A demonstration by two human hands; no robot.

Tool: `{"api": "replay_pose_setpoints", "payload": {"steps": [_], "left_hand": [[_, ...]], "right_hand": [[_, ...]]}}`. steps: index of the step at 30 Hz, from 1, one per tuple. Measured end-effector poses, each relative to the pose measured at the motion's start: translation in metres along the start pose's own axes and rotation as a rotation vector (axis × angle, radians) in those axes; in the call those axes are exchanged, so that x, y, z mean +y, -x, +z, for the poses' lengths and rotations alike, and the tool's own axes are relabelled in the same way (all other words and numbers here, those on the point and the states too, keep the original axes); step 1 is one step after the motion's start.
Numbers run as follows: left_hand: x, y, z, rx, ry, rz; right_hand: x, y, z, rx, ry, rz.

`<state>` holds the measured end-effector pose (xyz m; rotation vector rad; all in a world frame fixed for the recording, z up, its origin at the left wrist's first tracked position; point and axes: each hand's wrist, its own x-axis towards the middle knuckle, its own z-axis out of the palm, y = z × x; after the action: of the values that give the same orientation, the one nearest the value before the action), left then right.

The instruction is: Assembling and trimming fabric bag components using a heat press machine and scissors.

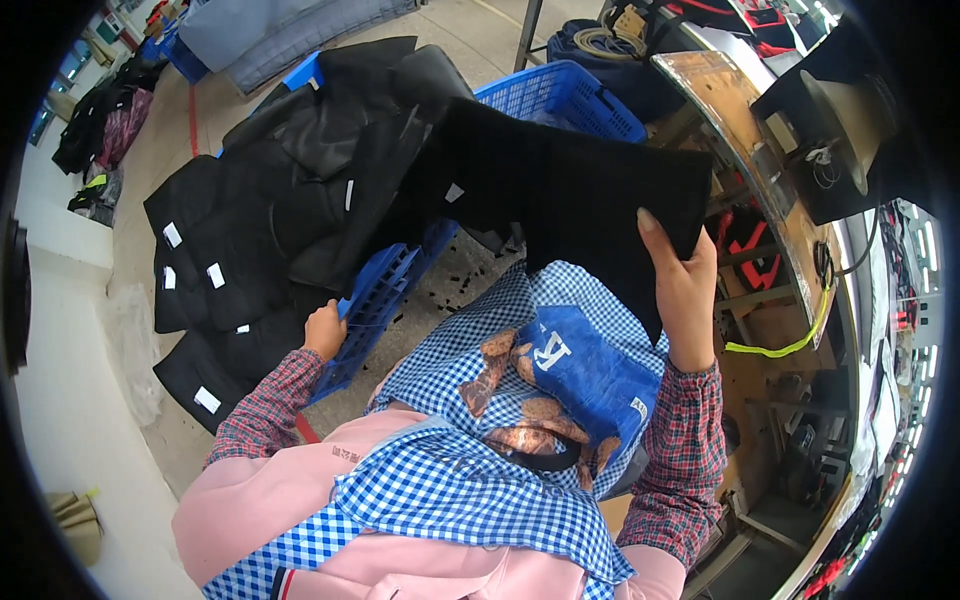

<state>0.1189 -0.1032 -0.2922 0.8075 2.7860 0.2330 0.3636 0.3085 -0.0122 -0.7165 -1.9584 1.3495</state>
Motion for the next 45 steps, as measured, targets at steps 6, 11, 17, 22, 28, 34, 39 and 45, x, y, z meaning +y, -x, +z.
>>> {"api": "replay_pose_setpoints", "payload": {"steps": [6,11,17,22,28,34,39,45], "left_hand": [[0.006,-0.011,-0.007,-0.082,-0.044,0.038],[0.101,-0.021,-0.078,-0.133,-0.066,0.117],[0.097,-0.026,-0.053,0.1,0.04,0.226],[0.137,-0.018,-0.09,-0.138,0.171,0.244],[0.234,-0.042,-0.107,-0.241,0.551,0.524],[0.278,-0.143,0.043,-0.431,0.513,0.732],[0.329,-0.203,0.166,0.32,0.371,0.835],[0.388,-0.263,0.188,0.256,0.398,0.689]], "right_hand": [[-0.012,-0.006,-0.004,0.004,0.01,-0.005],[-0.02,-0.006,-0.018,0.084,-0.039,-0.025],[-0.002,-0.006,-0.026,0.21,-0.186,0.034],[0.032,-0.011,0.034,0.016,-0.279,-0.014],[0.058,-0.018,0.095,-0.185,-0.23,-0.056],[0.084,-0.015,0.066,-0.23,-0.04,-0.111],[0.118,-0.02,0.034,-0.174,-0.013,-0.02],[0.139,-0.042,0.019,-0.08,-0.068,0.067]]}}
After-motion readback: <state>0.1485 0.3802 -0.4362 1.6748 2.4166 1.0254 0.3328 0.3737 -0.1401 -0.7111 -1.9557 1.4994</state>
